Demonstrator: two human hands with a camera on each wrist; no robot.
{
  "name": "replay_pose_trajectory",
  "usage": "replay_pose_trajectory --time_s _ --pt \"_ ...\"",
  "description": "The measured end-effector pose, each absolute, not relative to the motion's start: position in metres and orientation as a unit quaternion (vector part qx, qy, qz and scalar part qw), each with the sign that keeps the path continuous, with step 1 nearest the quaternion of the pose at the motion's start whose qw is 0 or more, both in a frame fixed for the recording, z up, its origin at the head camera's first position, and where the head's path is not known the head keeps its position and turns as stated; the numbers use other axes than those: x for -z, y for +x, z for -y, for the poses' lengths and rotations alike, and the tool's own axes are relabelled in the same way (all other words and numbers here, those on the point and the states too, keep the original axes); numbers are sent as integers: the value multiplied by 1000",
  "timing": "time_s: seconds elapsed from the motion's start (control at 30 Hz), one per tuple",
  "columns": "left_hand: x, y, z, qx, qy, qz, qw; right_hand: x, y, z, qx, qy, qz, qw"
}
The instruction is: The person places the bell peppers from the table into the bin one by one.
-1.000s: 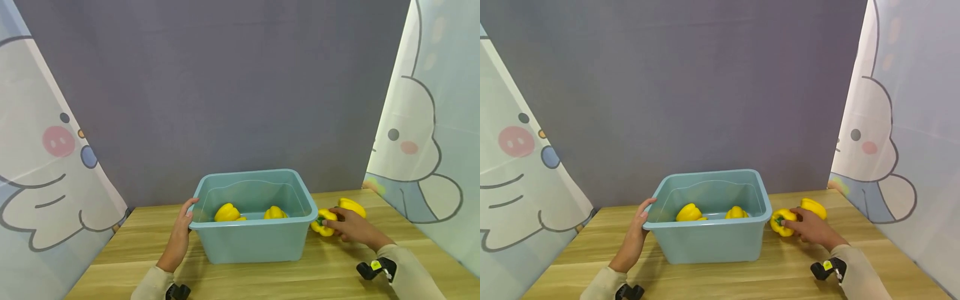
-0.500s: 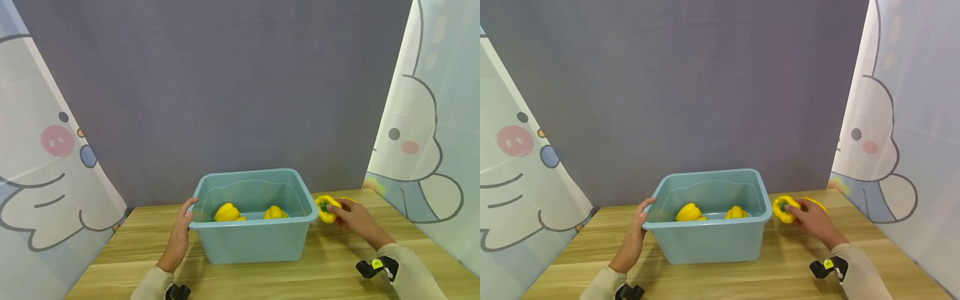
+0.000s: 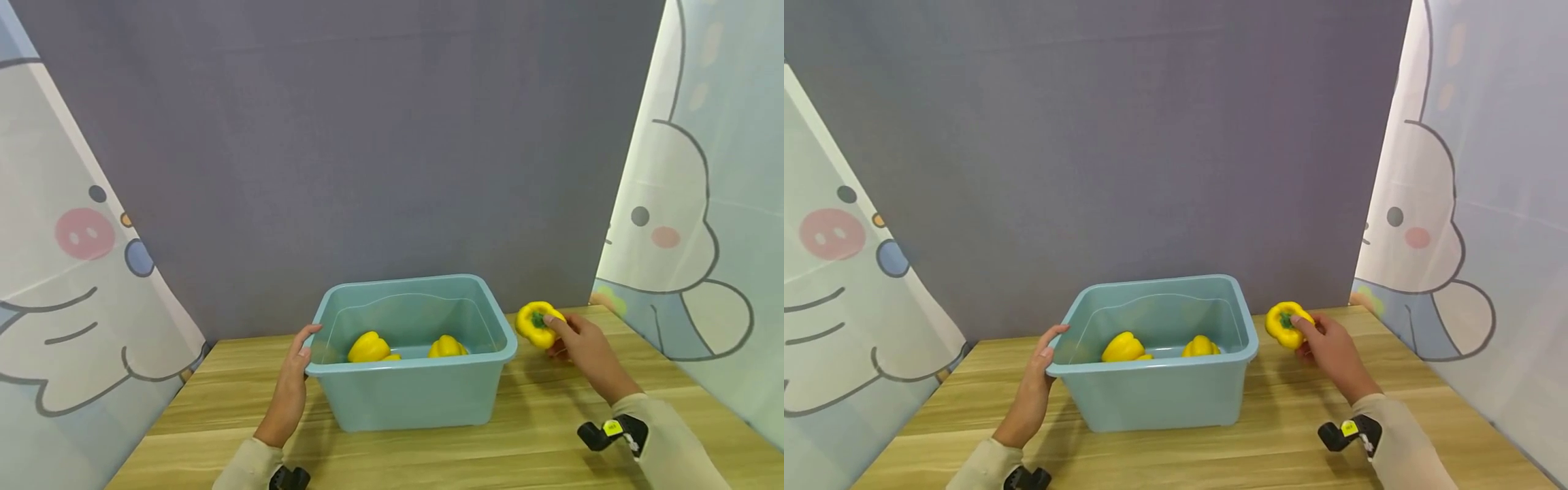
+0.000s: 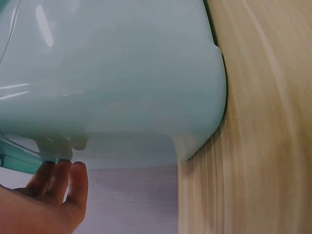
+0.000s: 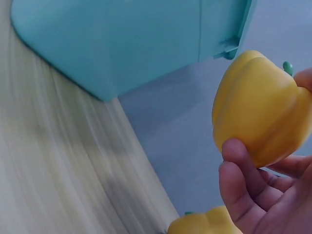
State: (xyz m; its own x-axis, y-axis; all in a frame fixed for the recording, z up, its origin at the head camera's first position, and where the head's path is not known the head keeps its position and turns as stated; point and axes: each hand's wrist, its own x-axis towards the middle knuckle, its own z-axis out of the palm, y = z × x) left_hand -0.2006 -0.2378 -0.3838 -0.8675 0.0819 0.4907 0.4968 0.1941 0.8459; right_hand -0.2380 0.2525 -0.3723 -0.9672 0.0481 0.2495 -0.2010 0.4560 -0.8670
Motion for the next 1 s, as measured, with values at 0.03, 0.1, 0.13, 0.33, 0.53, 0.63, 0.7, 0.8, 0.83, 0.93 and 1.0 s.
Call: replay_pose_trajectory --time_s 0.03,0.1,0.13,0.33,0.53,0.63,0.7,0.8,0.83,0.93,1.0 --pt "384 -201 238 605 -192 754 172 371 -238 -252 -522 45 843 119" --pt "385 -201 239 605 -190 753 174 369 -239 -251 -532 43 838 111" --pt "385 -201 239 606 -192 751 176 369 -239 -250 -540 41 834 105" --pt "388 -199 240 608 -189 750 176 368 -238 -244 -570 28 817 81" --pt "388 -198 240 612 -184 750 171 363 -235 -239 -582 39 808 80" --pt "387 -199 239 615 -194 745 168 359 -232 -237 -585 47 805 83" --pt "387 -200 238 617 -200 742 168 357 -230 -236 -584 53 806 86" --pt "386 -200 238 617 -203 741 171 355 -229 -234 -583 62 805 92" --pt "386 -201 237 617 -203 741 171 353 -228 -234 -582 66 805 95" --pt "385 -200 237 616 -203 742 172 350 -225 -233 -584 77 802 101" --pt "385 -200 237 616 -202 741 172 348 -223 -232 -584 83 801 103"
